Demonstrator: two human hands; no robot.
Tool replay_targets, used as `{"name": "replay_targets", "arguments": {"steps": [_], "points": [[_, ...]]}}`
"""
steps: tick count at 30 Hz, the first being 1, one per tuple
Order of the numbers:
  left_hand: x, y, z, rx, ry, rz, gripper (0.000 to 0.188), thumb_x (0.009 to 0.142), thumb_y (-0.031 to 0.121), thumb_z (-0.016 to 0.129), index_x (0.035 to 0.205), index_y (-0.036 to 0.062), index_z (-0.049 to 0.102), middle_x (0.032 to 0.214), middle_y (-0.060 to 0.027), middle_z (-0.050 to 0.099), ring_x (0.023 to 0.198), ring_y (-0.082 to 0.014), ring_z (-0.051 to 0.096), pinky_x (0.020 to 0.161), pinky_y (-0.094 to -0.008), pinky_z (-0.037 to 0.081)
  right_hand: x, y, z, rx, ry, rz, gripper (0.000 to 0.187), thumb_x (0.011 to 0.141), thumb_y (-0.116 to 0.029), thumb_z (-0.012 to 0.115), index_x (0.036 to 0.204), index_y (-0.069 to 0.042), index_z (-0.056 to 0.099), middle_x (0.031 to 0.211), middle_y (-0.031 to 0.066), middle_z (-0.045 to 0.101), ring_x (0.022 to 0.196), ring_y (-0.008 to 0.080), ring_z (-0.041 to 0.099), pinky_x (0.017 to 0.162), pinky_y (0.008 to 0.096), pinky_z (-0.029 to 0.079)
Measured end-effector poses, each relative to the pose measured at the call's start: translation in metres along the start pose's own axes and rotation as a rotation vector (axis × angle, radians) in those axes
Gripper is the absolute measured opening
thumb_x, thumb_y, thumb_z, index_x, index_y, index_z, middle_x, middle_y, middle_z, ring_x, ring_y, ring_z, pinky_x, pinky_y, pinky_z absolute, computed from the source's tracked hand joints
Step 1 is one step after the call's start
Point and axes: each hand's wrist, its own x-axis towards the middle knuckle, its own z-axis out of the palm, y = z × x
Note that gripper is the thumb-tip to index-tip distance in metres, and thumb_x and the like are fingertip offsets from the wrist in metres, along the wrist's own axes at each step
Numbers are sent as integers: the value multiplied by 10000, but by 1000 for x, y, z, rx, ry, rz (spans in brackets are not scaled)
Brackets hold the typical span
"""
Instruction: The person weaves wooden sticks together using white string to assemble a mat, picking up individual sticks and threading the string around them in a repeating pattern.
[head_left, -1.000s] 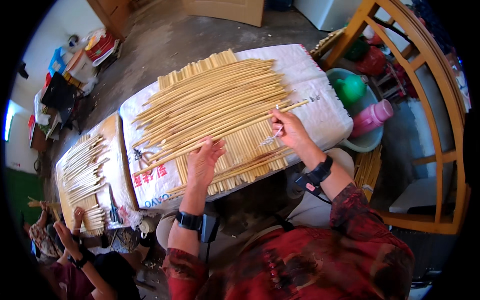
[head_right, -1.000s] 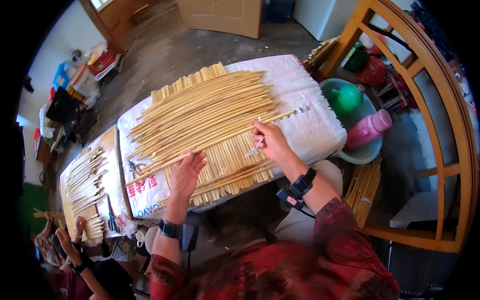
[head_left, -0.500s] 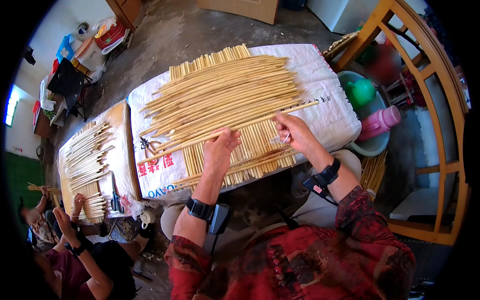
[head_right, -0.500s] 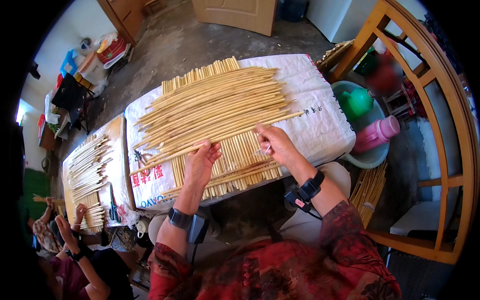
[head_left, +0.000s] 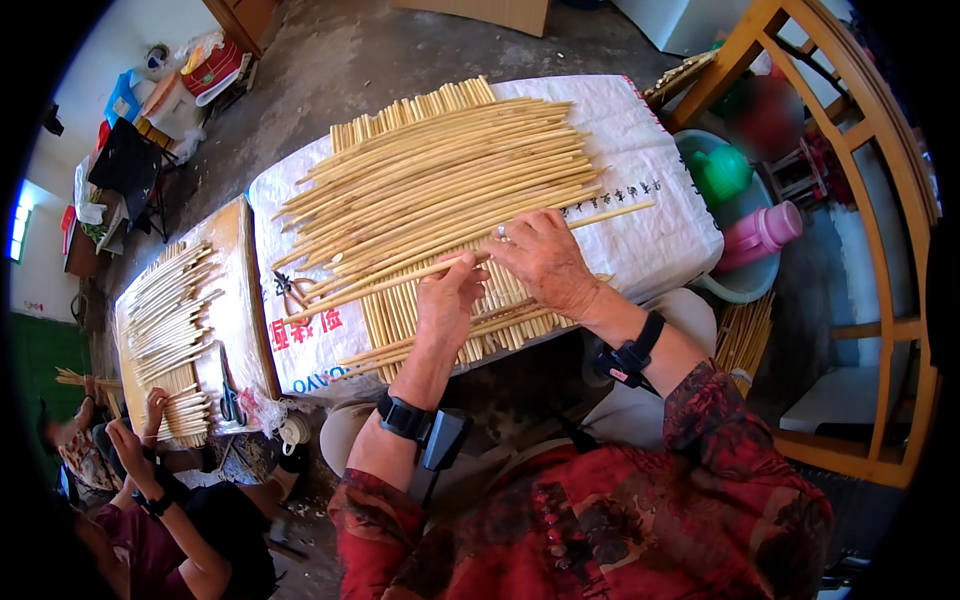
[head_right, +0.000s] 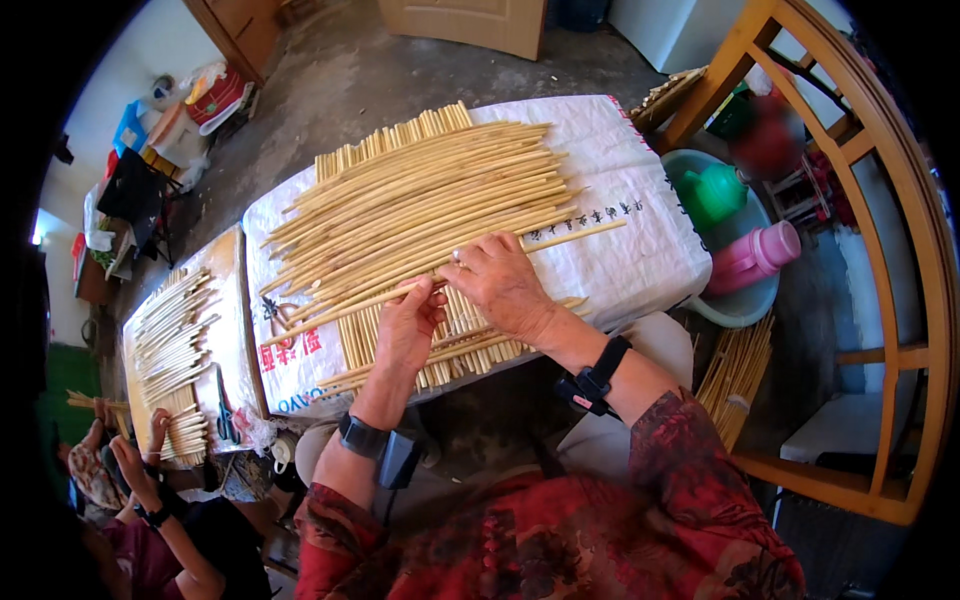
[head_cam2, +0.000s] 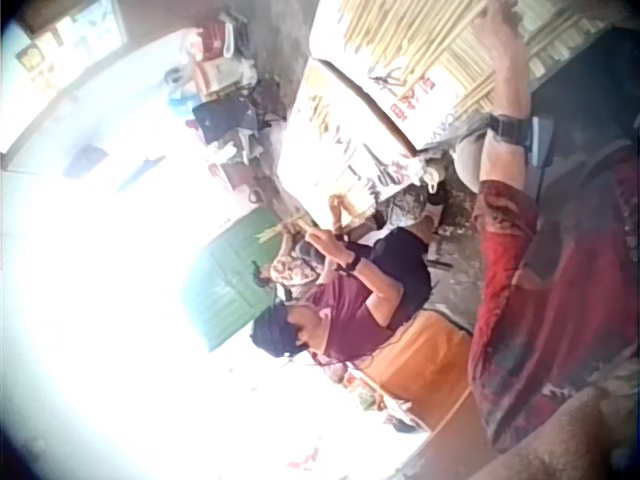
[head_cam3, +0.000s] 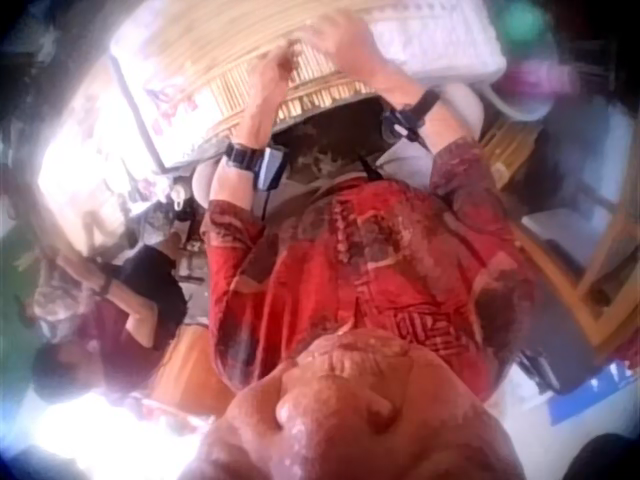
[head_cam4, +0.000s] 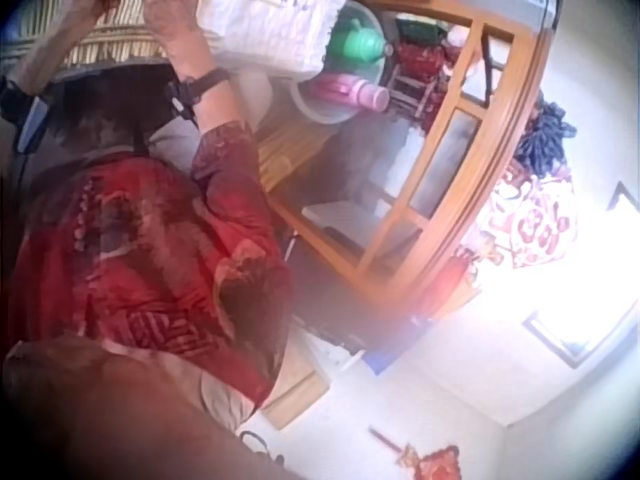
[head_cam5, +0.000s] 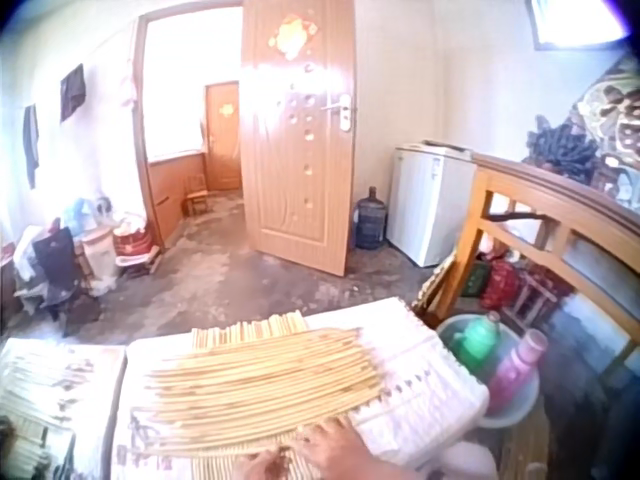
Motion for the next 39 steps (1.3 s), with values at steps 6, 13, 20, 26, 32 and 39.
{"name": "replay_targets", "arguments": {"steps": [6,13,20,26,32,39], "points": [[-6,6,3,43,-44,-48,163,873,179,569,965,45,580,914,-94,636,703,-139,600,555,-242,458,-7,9,9,63,-58,23,220,730,-129,540,937,-107,609,752,48,515,760,230,527,697,343,416],[-28,72,-1,853,-238,2,213,893,154,507,796,-5,612,762,-76,641,607,-87,574,531,-214,446,-14,17,11,138,-50,44,174,738,-98,533,895,-108,606,724,58,489,722,243,525,639,338,429],[-17,68,-19,1298,-31,634,106,816,94,595,836,-9,612,771,-111,591,685,-211,574,616,-298,446,-34,1,36,236,-152,67,122,747,-106,536,849,-106,604,690,51,480,720,232,521,623,340,433],[-21,43,-15,1461,-110,709,100,796,101,569,760,8,575,760,-141,561,760,-329,552,657,-407,434,-45,-6,46,256,-186,124,138,723,-120,572,844,-109,637,695,48,493,716,230,515,624,327,436],[-10,26,-36,1732,-229,751,80,762,82,521,706,75,578,725,-83,553,773,-274,558,644,-408,413,-54,-11,56,224,-212,119,178,680,-94,589,848,-114,647,699,48,495,725,228,511,625,324,437],[-11,21,-36,1904,-265,612,138,810,159,521,791,73,627,785,-78,583,807,-268,563,695,-400,408,-54,-13,57,226,-197,118,188,683,-86,592,863,-112,642,702,49,497,734,228,514,633,324,440]]}}
